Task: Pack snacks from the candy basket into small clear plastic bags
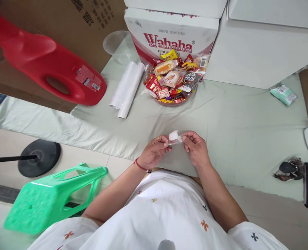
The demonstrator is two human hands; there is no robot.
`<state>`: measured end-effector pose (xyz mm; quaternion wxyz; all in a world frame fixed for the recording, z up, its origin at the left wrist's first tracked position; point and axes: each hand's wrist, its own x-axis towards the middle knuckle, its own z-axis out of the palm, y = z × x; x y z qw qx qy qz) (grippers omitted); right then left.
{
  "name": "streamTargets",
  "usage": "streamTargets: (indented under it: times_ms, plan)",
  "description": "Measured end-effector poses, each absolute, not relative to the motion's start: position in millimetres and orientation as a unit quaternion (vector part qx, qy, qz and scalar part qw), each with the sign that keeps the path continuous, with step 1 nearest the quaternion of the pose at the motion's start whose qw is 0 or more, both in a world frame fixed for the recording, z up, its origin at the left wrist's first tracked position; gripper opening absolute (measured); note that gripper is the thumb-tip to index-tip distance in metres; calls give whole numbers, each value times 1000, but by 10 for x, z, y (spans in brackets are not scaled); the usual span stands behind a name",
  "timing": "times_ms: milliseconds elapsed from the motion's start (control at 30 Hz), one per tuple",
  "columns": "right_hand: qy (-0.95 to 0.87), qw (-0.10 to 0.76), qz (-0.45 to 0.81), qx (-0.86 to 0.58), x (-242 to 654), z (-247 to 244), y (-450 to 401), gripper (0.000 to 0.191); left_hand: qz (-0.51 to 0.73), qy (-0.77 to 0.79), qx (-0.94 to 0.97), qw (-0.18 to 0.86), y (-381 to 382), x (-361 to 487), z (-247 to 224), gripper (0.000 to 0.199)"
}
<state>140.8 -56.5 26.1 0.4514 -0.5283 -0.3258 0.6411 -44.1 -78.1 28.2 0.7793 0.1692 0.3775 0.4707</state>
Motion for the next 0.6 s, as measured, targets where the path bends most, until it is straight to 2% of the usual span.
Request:
streamTargets:
  times_ms: [167,333,433,500,600]
  plan:
    - [-404,341,687,-498,1439,233,-573,34,501,351,130,780,-763,-479,282,20]
    - [-440,397,631,-501,1519,298,-545,39,503,406,295,704,-780,-509,248,13]
    - [-501,371,621,-475,1523,375,-545,40,476,432,386,662,-806,-510,269,14]
    - [-515,347,618,-481,1498,407,-552,34,472,440,404,648,-816,-505,279,14]
    - [-476,364,613,-515,1450,406,-563,28,494,441,365,655,-813,-495,269,14]
